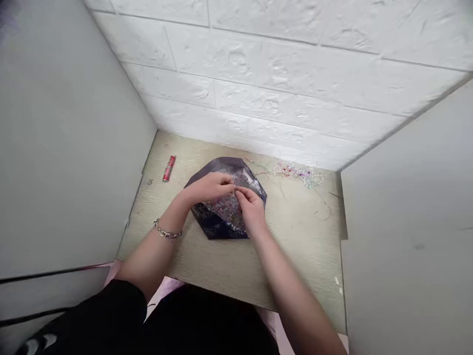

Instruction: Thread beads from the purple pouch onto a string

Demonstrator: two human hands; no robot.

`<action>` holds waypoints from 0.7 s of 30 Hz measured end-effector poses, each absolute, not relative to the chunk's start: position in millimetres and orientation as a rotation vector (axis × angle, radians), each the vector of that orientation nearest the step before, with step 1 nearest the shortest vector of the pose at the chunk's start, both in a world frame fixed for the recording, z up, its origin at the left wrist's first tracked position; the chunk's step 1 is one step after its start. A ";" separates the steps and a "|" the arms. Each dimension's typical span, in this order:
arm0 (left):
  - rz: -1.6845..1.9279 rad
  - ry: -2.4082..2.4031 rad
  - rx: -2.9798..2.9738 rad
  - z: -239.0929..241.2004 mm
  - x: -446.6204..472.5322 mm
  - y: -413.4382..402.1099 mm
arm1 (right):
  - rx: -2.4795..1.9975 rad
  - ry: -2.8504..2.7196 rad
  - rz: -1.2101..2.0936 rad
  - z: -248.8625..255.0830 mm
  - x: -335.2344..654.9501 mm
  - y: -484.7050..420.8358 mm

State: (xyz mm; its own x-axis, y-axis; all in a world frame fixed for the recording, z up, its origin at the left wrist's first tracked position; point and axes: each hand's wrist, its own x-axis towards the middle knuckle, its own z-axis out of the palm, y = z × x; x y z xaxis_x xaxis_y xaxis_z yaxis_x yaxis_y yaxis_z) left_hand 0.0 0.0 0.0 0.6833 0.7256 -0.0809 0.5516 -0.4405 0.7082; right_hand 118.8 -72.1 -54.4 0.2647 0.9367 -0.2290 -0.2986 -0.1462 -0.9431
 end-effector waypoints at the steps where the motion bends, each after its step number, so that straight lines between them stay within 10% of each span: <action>1: 0.299 0.981 2.157 0.0 0.5 0.0 | -1.262 -0.684 1.233 -55.7 119.2 -71.2; 21: 0.351 0.926 2.053 3.4 2.9 -0.1 | -1.358 -0.913 0.927 -49.4 119.6 -75.0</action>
State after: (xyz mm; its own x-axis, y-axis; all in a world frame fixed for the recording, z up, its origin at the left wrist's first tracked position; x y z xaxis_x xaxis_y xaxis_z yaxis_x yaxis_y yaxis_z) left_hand 2.9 -0.1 3.4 0.6884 0.7210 -0.0797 0.4871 -0.3780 0.7874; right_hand 119.6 -75.0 -49.4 0.3753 0.9269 -0.0020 -0.0122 0.0027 -0.9999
